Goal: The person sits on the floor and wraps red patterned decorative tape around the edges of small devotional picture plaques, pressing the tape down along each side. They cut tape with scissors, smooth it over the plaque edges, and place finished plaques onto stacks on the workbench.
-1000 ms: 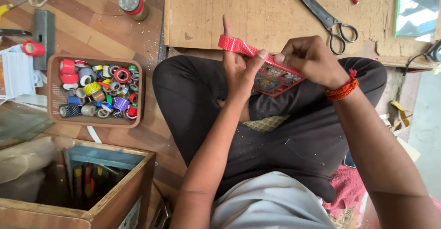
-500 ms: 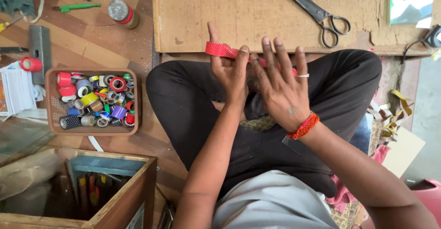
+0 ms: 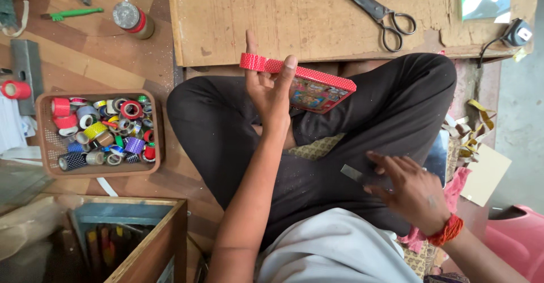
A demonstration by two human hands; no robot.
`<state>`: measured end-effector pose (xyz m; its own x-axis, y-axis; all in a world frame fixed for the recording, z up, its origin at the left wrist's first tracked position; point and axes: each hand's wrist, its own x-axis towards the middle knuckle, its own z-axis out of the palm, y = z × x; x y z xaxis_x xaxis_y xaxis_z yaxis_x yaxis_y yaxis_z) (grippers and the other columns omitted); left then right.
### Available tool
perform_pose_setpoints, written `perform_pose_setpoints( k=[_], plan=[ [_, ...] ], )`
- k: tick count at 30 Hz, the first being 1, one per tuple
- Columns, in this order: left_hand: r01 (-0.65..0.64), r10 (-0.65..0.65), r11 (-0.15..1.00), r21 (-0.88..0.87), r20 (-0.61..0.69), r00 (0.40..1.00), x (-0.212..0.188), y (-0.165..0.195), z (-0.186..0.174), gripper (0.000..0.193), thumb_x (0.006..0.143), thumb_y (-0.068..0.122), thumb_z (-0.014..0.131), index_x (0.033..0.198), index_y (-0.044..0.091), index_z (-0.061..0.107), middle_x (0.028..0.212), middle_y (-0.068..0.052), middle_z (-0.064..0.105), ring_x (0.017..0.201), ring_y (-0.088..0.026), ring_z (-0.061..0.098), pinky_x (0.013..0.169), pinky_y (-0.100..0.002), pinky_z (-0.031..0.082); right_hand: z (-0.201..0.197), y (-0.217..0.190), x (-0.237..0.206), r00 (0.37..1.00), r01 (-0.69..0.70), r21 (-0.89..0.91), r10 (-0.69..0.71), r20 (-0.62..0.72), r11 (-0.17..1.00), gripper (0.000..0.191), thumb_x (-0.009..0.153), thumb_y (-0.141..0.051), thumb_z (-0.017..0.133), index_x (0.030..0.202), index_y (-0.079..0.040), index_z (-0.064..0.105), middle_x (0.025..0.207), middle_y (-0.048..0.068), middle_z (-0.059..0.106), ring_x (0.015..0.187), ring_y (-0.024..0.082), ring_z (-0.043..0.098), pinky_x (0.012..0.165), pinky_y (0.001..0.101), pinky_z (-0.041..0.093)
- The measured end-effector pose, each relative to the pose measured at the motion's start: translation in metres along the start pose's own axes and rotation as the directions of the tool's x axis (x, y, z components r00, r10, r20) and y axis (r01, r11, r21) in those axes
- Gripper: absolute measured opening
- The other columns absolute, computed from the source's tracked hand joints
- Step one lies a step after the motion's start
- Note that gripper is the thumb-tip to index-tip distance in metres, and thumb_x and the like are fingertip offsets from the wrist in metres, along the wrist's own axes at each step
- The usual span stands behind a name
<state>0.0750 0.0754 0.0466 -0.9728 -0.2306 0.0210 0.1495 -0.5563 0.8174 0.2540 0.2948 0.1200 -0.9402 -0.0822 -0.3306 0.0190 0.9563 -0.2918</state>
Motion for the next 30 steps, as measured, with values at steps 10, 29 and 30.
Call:
perform_pose_setpoints(
  k=[10, 29, 30],
  plan=[
    [-0.018, -0.044, 0.906, 0.423, 0.136, 0.99, -0.018, 0.031, -0.026, 0.108, 0.084, 0.024, 0.09, 0.167, 0.009, 0.024, 0.103, -0.002, 0.068, 0.091, -0.01, 0.069, 0.083, -0.026, 0.056, -0.01, -0.016, 0.024, 0.981, 0.19, 0.614, -0.17, -0.091, 0.766, 0.024, 0.085, -0.011, 0.078, 0.108, -0.008, 0.072, 0.093, 0.005, 0.073, 0.079, 0.018, 0.074, 0.067, 0.0287, 0.059],
    [-0.029, -0.045, 0.89, 0.454, 0.152, 0.987, -0.023, 0.044, -0.029, 0.117, 0.084, 0.016, 0.089, 0.169, 0.013, 0.008, 0.118, -0.009, 0.064, 0.104, -0.019, 0.073, 0.094, -0.038, 0.062, -0.029, -0.115, 0.172, 0.87, 0.485, 0.67, -0.232, -0.436, 0.562, 0.021, 0.106, -0.002, 0.075, 0.11, 0.003, 0.055, 0.092, 0.008, 0.07, 0.078, 0.007, 0.066, 0.065, 0.0213, 0.053],
    [-0.032, -0.04, 0.892, 0.451, 0.149, 0.988, -0.024, 0.045, -0.029, 0.118, 0.084, 0.016, 0.089, 0.169, 0.013, 0.008, 0.117, -0.009, 0.064, 0.104, -0.018, 0.073, 0.094, -0.037, 0.062, -0.029, -0.115, 0.172, 0.866, 0.492, 0.661, -0.24, -0.439, 0.566, 0.021, 0.106, -0.002, 0.075, 0.11, 0.003, 0.055, 0.091, 0.008, 0.069, 0.078, 0.007, 0.066, 0.064, 0.0213, 0.053]
  ],
)
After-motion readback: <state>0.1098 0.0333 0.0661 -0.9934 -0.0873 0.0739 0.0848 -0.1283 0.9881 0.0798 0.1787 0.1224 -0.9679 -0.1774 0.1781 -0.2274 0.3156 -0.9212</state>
